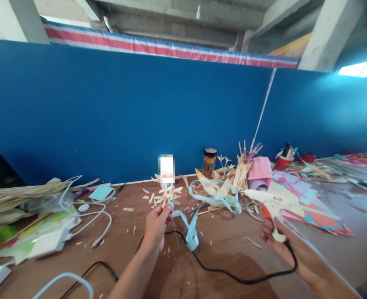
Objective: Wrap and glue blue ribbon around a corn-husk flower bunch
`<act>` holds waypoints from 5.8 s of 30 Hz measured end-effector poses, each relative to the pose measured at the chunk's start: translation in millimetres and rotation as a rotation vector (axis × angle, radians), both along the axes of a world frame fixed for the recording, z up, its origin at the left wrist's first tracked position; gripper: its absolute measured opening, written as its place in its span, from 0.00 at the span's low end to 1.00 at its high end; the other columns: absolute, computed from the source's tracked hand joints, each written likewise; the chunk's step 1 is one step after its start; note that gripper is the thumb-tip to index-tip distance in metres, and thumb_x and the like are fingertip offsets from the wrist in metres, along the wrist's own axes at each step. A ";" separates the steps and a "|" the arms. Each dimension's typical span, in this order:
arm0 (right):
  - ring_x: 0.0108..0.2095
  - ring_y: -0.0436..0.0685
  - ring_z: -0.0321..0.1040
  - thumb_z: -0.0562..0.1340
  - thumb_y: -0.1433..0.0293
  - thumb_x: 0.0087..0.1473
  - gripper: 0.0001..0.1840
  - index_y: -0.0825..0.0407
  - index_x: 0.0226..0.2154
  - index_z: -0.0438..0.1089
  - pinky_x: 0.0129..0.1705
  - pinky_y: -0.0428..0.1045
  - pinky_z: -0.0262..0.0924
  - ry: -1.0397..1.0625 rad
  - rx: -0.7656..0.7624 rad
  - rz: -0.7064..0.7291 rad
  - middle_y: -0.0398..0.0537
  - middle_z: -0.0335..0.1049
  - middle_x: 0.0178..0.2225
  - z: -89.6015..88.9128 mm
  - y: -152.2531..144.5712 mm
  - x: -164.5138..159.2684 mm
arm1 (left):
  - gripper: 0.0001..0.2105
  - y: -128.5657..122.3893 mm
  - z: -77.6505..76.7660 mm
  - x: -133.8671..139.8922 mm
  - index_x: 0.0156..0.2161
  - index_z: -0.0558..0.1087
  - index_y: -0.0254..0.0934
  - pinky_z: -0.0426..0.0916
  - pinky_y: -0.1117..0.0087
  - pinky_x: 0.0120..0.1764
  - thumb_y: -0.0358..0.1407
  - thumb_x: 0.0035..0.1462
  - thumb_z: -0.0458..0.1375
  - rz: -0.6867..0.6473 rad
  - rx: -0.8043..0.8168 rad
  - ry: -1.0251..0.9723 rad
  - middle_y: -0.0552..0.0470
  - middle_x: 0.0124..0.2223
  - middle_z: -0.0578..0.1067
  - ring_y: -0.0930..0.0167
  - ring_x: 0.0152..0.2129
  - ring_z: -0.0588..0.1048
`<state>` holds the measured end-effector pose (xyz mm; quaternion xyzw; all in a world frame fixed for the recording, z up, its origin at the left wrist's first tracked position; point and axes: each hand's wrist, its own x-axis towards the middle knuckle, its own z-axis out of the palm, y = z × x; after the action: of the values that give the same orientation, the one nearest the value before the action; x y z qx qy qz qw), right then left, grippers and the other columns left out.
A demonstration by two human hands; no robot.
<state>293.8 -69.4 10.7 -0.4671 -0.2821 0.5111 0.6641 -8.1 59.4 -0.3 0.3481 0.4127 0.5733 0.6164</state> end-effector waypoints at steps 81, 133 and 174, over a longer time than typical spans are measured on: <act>0.21 0.47 0.51 0.53 0.55 0.51 0.18 0.48 0.41 0.62 0.21 0.43 0.50 0.048 0.122 0.510 0.41 0.58 0.22 -0.1 64.1 -142.0 | 0.11 3.1 8.4 -9.7 0.25 0.69 0.33 0.62 0.76 0.24 0.37 0.36 0.64 -0.003 -0.101 0.007 0.57 0.20 0.67 0.79 0.16 0.66; 0.24 0.51 0.57 0.55 0.53 0.48 0.21 0.54 0.33 0.69 0.28 0.47 0.53 -0.258 0.053 0.335 0.46 0.64 0.24 -5.5 63.3 -141.3 | 0.12 -3.1 6.5 -1.7 0.25 0.71 0.31 0.67 0.75 0.28 0.38 0.35 0.65 -0.030 -0.060 0.068 0.56 0.22 0.68 0.79 0.19 0.66; 0.25 0.50 0.57 0.57 0.54 0.47 0.20 0.54 0.33 0.69 0.28 0.47 0.54 -0.192 0.054 0.329 0.48 0.66 0.30 -3.1 63.7 -140.8 | 0.12 -2.6 3.6 -0.7 0.25 0.71 0.31 0.66 0.75 0.28 0.38 0.35 0.64 -0.043 -0.067 0.065 0.57 0.21 0.68 0.78 0.19 0.66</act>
<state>153.0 -5.8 7.6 -0.4430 -0.4304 0.5583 0.5539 -8.8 56.8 3.3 0.3545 0.4436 0.5341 0.6263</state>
